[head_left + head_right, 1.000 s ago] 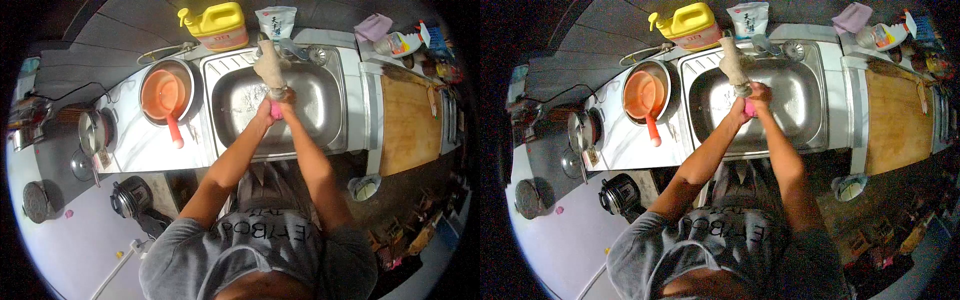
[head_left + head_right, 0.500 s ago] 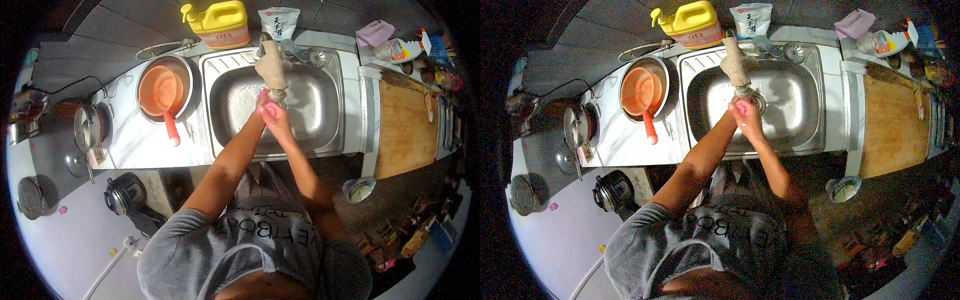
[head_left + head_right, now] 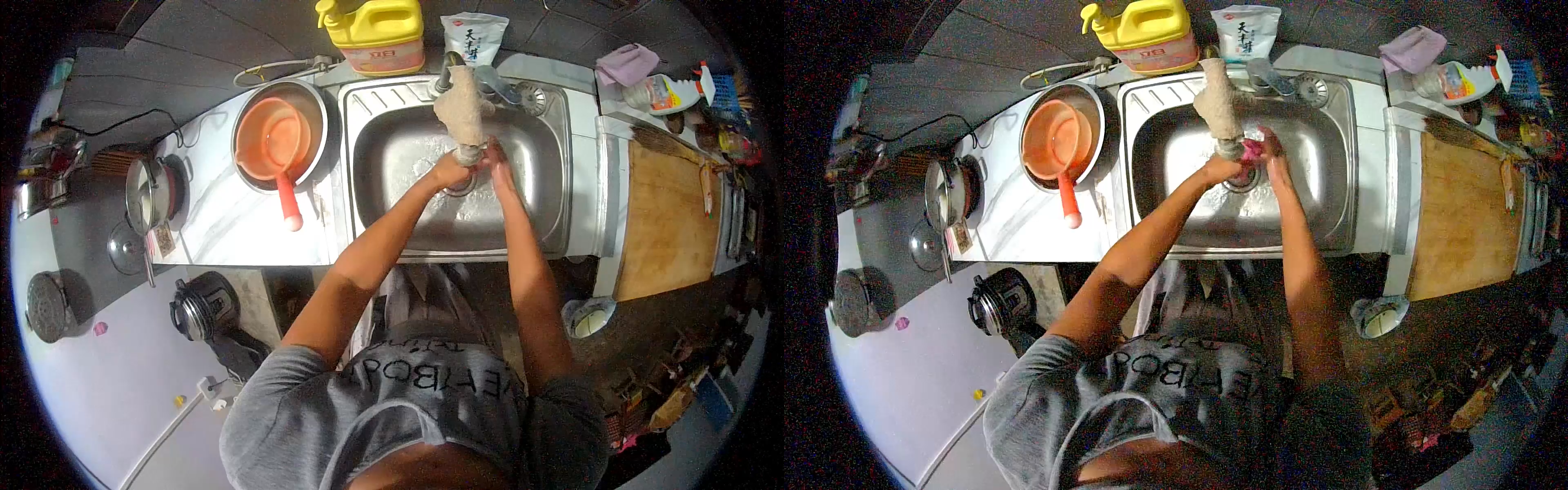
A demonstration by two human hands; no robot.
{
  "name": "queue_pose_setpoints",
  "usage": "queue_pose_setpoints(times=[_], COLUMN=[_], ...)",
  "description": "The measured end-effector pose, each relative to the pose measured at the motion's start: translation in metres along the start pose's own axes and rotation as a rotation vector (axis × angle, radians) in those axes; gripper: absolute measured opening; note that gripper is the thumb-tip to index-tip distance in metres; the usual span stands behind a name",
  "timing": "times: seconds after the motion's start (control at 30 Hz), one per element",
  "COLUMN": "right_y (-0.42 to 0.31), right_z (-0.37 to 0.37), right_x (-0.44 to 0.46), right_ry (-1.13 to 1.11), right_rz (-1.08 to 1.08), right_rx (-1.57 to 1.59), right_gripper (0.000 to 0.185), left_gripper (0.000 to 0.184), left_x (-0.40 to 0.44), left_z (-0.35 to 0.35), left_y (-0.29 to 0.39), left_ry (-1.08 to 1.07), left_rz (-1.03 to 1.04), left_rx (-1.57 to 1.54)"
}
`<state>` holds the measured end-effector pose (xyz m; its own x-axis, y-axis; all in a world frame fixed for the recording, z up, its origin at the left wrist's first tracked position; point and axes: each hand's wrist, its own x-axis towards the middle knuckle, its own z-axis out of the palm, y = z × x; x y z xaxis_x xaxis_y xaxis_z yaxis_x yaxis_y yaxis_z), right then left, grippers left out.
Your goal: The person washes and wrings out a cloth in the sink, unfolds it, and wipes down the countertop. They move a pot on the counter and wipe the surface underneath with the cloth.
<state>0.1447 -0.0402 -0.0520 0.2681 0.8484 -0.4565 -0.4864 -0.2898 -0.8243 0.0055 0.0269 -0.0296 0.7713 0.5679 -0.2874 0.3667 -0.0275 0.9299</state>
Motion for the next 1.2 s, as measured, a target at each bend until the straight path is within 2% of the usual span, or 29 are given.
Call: queue_pose_setpoints(times=[0.03,0.1,0.13,0.17,0.23,0.27,0.3,0.37,0.4,0.53,0.6,0.7,0.8,0.9,0.97,1.03,1.1,1.17,1.2], right_y=[0.002,0.004,-0.010,-0.018,-0.024,-0.022,-0.017,-0.007,-0.002,-0.017,-0.010,-0.031,-0.041,-0.046,-0.046,-0.040,-0.026,-0.033,-0.037], right_z=[0.002,0.004,0.005,0.003,0.000,0.004,0.001,-0.006,-0.010,0.010,0.009,0.013,0.013,0.003,-0.011,-0.028,-0.040,-0.023,-0.008], right_x=[-0.003,-0.009,-0.016,-0.018,-0.022,-0.022,-0.021,-0.021,-0.020,-0.032,-0.024,-0.032,-0.033,-0.033,-0.032,-0.028,-0.023,-0.037,-0.044], right_ry=[0.005,-0.093,-0.112,-0.113,-0.136,-0.017,-0.020,-0.016,-0.083,-0.085,0.141,0.079,0.094,0.133,0.170,0.187,0.211,0.177,0.243], right_rz=[-0.003,-0.002,-0.095,-0.097,0.068,0.042,0.041,0.053,-0.011,0.041,0.022,0.011,-0.001,-0.059,-0.089,-0.182,-0.167,-0.208,-0.275], right_rx=[-0.001,-0.275,-0.526,-0.526,-0.357,-0.277,-0.277,0.157,0.237,0.426,0.510,0.412,0.444,0.474,0.485,0.351,0.322,-0.074,-0.279], right_gripper=[0.035,0.029,0.032,0.032,0.033,0.031,0.031,0.031,0.032,0.028,0.028,0.027,0.026,0.025,0.023,0.024,0.027,0.032,0.037], left_gripper=[0.036,0.032,0.024,0.024,0.040,0.040,0.040,0.034,0.031,0.028,0.027,0.028,0.028,0.023,0.025,0.027,0.028,0.025,0.025], left_x=[0.000,0.001,-0.002,-0.007,-0.020,-0.022,-0.026,-0.038,-0.036,-0.040,-0.039,-0.037,-0.031,-0.028,-0.029,-0.022,-0.024,-0.036,-0.037], left_z=[-0.001,-0.001,-0.004,-0.005,-0.008,-0.015,-0.019,-0.024,-0.023,-0.025,-0.026,-0.024,-0.015,-0.013,-0.018,-0.015,-0.016,-0.023,-0.023], left_y=[-0.004,-0.009,-0.005,-0.004,-0.006,-0.009,-0.011,-0.002,-0.010,-0.006,-0.012,-0.030,-0.027,-0.003,0.023,0.015,0.020,0.042,0.038], left_ry=[-0.004,-0.031,-0.009,-0.008,0.096,0.053,0.055,0.106,0.116,0.173,0.230,0.222,0.177,0.134,0.053,0.028,0.006,0.094,0.088], left_rz=[0.003,0.154,0.037,0.038,-0.032,-0.050,-0.050,-0.134,-0.096,-0.093,-0.012,-0.091,-0.121,-0.121,-0.122,-0.150,-0.186,-0.138,-0.136], left_rx=[-0.001,0.227,0.153,0.153,-0.422,-0.420,-0.419,-0.725,-0.740,-0.715,-0.610,-0.652,-0.597,-0.622,-0.484,-0.470,-0.457,-0.170,-0.168])
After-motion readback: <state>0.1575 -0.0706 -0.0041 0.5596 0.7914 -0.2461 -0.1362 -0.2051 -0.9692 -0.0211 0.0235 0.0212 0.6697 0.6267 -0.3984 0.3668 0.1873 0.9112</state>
